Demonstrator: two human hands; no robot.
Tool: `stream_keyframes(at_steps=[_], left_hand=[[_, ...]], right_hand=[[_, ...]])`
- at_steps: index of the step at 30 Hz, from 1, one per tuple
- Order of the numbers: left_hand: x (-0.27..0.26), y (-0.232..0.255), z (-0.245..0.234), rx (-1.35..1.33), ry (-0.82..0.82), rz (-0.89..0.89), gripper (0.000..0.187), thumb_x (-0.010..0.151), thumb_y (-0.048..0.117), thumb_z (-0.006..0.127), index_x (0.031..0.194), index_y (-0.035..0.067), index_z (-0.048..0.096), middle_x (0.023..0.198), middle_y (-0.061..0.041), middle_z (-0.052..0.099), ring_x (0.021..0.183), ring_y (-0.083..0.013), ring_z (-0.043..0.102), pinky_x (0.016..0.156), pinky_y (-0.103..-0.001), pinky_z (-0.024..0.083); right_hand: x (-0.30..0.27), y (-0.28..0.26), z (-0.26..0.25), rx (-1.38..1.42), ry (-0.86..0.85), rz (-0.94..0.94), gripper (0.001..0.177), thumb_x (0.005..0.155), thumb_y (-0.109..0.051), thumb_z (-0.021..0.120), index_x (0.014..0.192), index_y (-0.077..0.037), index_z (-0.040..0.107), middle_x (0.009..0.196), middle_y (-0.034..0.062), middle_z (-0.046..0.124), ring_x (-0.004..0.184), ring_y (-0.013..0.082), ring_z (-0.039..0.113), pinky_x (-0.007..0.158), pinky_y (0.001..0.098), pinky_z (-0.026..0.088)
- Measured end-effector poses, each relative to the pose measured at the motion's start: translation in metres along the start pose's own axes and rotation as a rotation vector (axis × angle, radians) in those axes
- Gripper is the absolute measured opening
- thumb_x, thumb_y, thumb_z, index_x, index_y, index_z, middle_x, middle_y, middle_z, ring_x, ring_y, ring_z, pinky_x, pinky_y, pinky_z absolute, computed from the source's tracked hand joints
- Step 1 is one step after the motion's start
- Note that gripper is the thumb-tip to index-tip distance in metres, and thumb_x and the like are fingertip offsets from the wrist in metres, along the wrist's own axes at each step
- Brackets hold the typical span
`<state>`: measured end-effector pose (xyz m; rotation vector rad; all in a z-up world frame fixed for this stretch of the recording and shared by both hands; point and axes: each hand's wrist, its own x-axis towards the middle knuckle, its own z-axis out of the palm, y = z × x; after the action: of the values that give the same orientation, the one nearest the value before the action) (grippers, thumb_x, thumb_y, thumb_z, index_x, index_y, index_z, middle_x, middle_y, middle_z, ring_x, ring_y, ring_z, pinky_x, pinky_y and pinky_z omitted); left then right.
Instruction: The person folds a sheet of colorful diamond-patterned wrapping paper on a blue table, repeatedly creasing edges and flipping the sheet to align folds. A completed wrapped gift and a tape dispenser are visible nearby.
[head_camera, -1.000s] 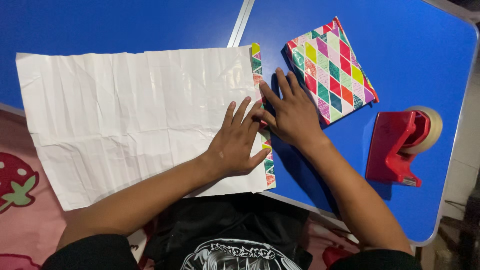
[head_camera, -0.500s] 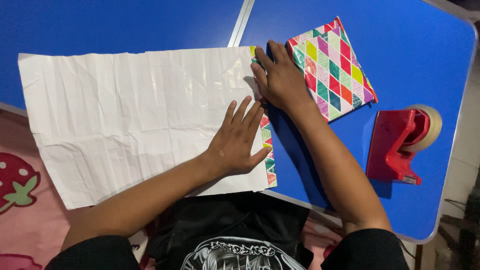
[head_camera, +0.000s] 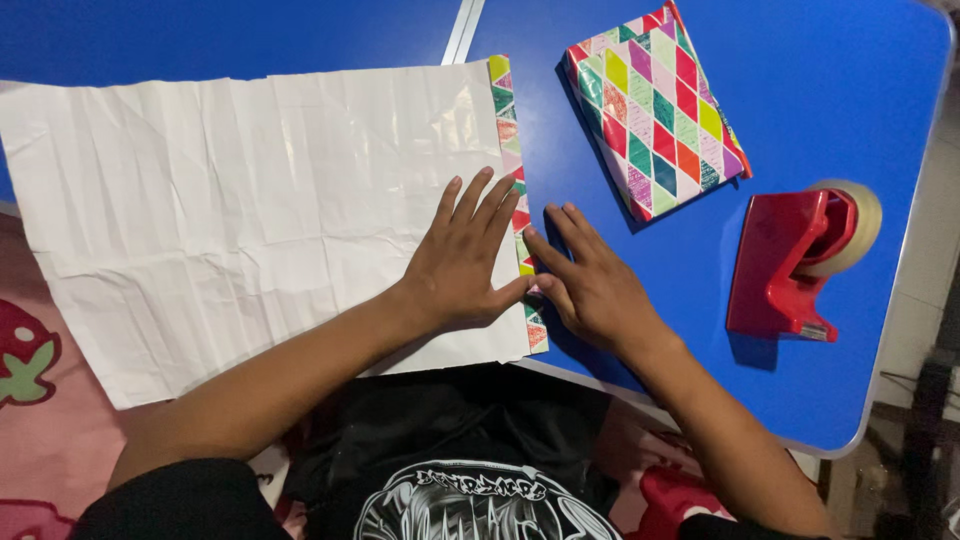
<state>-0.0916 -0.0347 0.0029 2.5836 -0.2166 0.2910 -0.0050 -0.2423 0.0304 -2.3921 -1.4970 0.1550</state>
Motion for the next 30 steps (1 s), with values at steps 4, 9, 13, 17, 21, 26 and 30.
stream_keyframes(at_steps=[4,9,13,17,21,26,30], left_hand=[[-0.001,-0.001,0.001,0.068,-0.02,0.0,0.095,0.093,0.055,0.057,0.155,-0.01,0.029,0.164,-0.026,0.026,0.156,-0.0411,0.013,0.125,-0.056,0.004],[-0.001,-0.002,0.002,0.072,-0.029,0.002,0.097,0.091,0.057,0.058,0.155,-0.01,0.03,0.164,-0.026,0.025,0.155,-0.041,0.012,0.125,-0.056,0.004],[0.0,-0.003,0.003,0.048,-0.03,0.035,0.093,0.091,0.061,0.059,0.154,-0.003,0.036,0.163,-0.025,0.027,0.155,-0.0421,0.013,0.125,-0.058,0.005],[0.001,-0.005,0.002,0.099,-0.075,0.151,0.091,0.091,0.064,0.057,0.154,0.0,0.04,0.161,-0.025,0.029,0.154,-0.0434,0.016,0.124,-0.059,0.007],[0.01,-0.016,0.001,0.108,-0.127,0.298,0.094,0.091,0.068,0.055,0.153,0.0,0.039,0.162,-0.025,0.031,0.153,-0.0425,0.019,0.123,-0.059,0.012],[0.018,-0.023,-0.004,0.17,-0.217,0.353,0.097,0.087,0.072,0.054,0.152,0.001,0.039,0.159,-0.024,0.031,0.151,-0.0417,0.02,0.12,-0.06,0.016],[-0.005,-0.007,-0.004,0.315,-0.278,0.298,0.079,0.092,0.056,0.056,0.152,0.007,0.041,0.161,-0.021,0.033,0.152,-0.0394,0.021,0.12,-0.06,0.017]], right_hand=[[-0.032,-0.01,0.002,0.018,-0.014,0.009,0.052,0.099,-0.028,0.059,0.149,-0.013,0.054,0.158,0.0234,0.041,0.149,0.0435,0.036,0.117,0.0488,0.038],[-0.068,-0.023,0.004,0.018,0.0,0.0,0.055,0.095,-0.029,0.062,0.147,-0.014,0.055,0.155,0.0229,0.044,0.146,0.0444,0.039,0.116,0.0502,0.038],[-0.09,-0.034,0.008,-0.025,-0.015,-0.018,0.059,0.093,-0.034,0.067,0.145,-0.01,0.055,0.15,0.0223,0.048,0.142,0.0449,0.042,0.114,0.0522,0.038],[-0.104,-0.043,0.011,0.021,0.016,-0.076,0.06,0.091,-0.038,0.07,0.142,-0.011,0.057,0.147,0.0195,0.052,0.14,0.0419,0.045,0.116,0.0551,0.035],[-0.105,-0.057,0.025,-0.008,0.082,-0.073,0.055,0.089,-0.037,0.073,0.137,-0.011,0.061,0.147,0.0146,0.054,0.139,0.0391,0.047,0.116,0.0582,0.032],[-0.102,-0.081,0.044,0.061,0.12,-0.108,0.045,0.089,-0.035,0.076,0.122,-0.007,0.066,0.147,0.0139,0.057,0.141,0.0385,0.046,0.117,0.0593,0.031],[-0.101,-0.087,0.049,0.176,0.146,-0.183,0.04,0.088,-0.028,0.079,0.12,-0.005,0.072,0.141,0.0136,0.061,0.138,0.0368,0.05,0.116,0.0585,0.033]])
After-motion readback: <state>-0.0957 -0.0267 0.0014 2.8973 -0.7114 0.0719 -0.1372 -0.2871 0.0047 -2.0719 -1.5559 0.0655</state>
